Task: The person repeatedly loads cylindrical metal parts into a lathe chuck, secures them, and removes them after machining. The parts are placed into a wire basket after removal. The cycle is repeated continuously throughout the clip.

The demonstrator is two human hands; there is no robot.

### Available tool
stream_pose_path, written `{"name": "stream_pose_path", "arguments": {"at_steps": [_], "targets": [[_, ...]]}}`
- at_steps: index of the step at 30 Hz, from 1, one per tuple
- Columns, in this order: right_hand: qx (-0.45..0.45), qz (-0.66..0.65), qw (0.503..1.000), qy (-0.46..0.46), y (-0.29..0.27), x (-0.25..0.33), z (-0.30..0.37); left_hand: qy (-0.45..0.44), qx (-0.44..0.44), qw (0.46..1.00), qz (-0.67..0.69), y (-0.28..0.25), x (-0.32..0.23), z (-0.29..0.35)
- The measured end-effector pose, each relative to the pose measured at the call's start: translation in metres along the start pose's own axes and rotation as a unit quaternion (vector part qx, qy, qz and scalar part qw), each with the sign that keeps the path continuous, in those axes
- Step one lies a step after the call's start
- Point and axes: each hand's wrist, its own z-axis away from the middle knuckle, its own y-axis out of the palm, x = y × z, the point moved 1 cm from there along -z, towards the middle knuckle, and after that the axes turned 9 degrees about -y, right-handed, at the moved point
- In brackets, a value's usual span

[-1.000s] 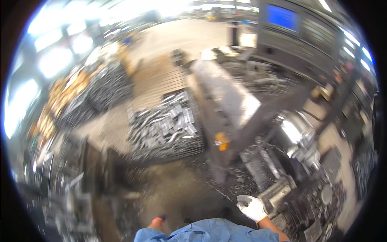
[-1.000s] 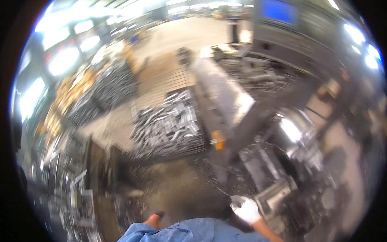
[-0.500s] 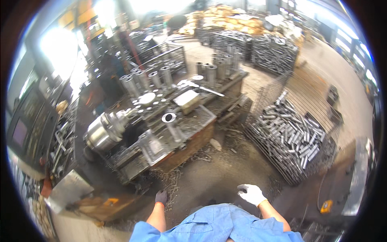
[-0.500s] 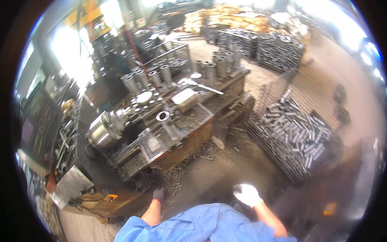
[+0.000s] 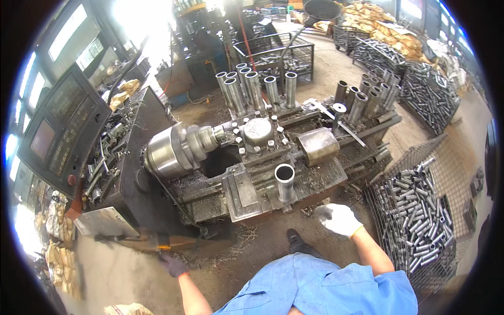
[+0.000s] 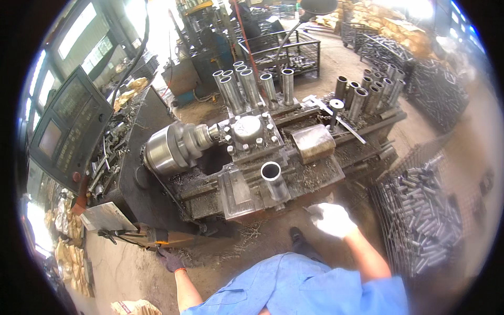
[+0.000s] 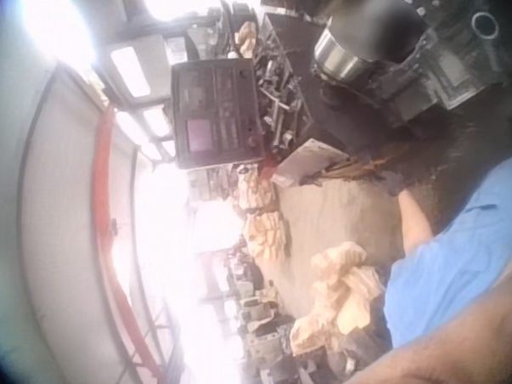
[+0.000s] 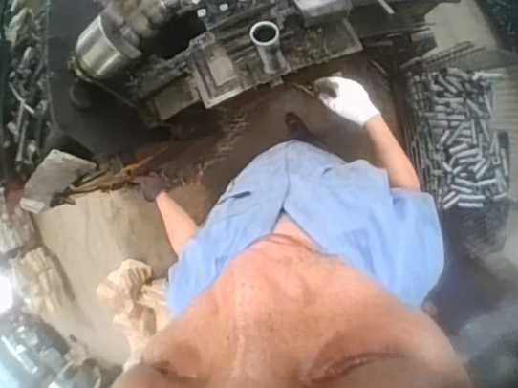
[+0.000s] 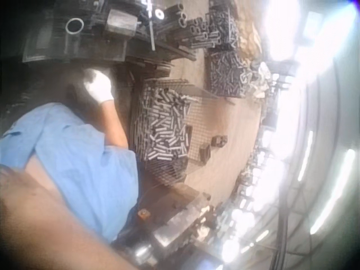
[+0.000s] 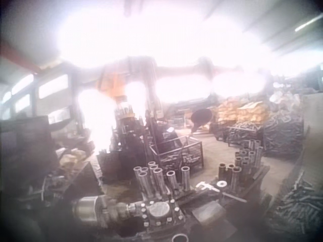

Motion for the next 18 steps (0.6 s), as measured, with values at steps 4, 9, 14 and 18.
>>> {"name": "stream_pose_path", "arguments": {"at_steps": [4, 9, 14, 18], "targets": [[0.005, 0.003, 0.999, -0.032, -0.07, -0.001, -0.053, 0.006, -0.008, 0.997, 0.075, 0.0, 0.013, -0.027], [0.021, -0.036, 0.99, -0.136, -0.15, 0.007, -0.147, -0.409, 0.322, 0.731, 0.441, -0.014, 0.012, -0.061], [-0.056, -0.023, 0.957, -0.284, -0.158, 0.067, -0.296, -0.479, 0.169, 0.74, 0.441, 0.001, -0.01, 0.015], [0.187, 0.151, 0.955, -0.173, -0.116, 0.124, -0.421, -0.462, 0.268, 0.759, 0.372, 0.029, -0.039, 0.139]]}}
